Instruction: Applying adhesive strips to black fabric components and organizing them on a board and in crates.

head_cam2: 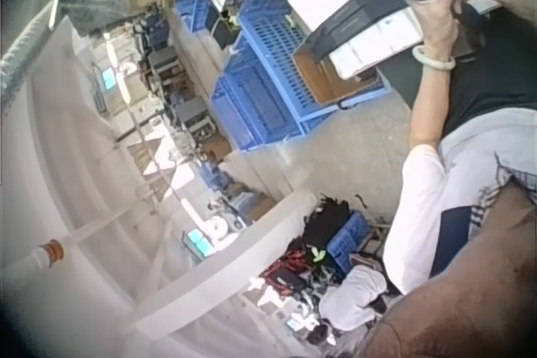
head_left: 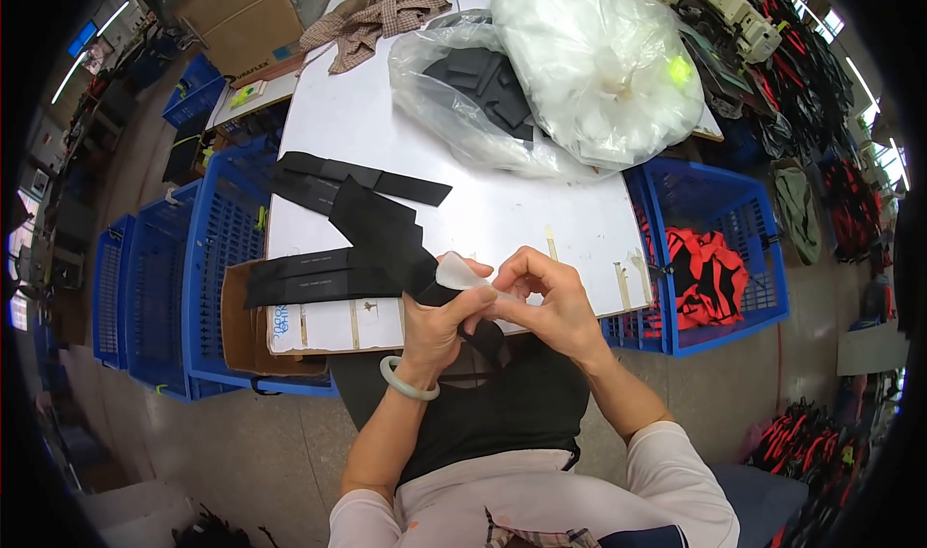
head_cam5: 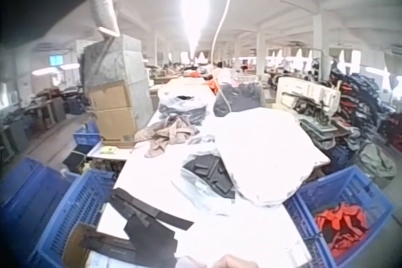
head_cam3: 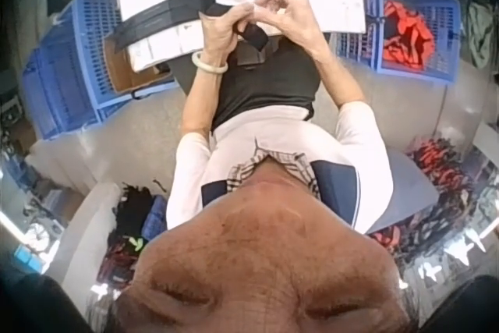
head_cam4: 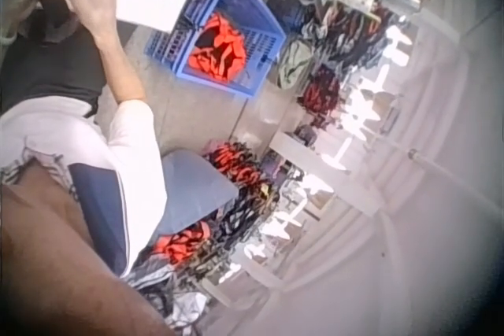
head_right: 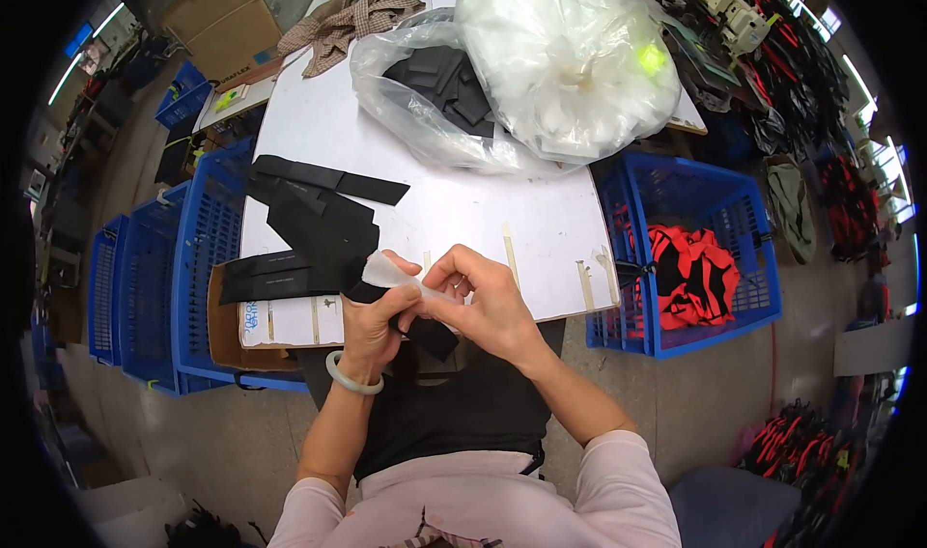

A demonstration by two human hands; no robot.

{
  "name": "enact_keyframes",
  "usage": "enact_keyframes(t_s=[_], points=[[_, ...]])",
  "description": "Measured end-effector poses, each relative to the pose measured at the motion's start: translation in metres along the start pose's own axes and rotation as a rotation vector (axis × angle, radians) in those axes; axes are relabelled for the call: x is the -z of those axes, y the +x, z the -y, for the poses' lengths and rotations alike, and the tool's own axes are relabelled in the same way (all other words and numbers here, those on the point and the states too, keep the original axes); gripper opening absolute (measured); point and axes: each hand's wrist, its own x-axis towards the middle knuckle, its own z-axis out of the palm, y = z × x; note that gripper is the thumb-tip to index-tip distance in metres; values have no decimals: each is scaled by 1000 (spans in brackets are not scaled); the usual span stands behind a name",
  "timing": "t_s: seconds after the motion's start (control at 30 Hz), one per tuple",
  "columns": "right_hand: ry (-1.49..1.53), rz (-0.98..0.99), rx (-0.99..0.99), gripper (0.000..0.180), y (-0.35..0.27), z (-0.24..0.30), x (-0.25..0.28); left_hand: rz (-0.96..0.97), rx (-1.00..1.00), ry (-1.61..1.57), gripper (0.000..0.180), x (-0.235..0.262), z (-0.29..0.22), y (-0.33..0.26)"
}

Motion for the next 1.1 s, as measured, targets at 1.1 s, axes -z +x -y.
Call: enact_keyframes(t_s=[1.1], points=[[-336,7,131,22,-3,0,-10,-339,162,-708,46,25,-5,28]])
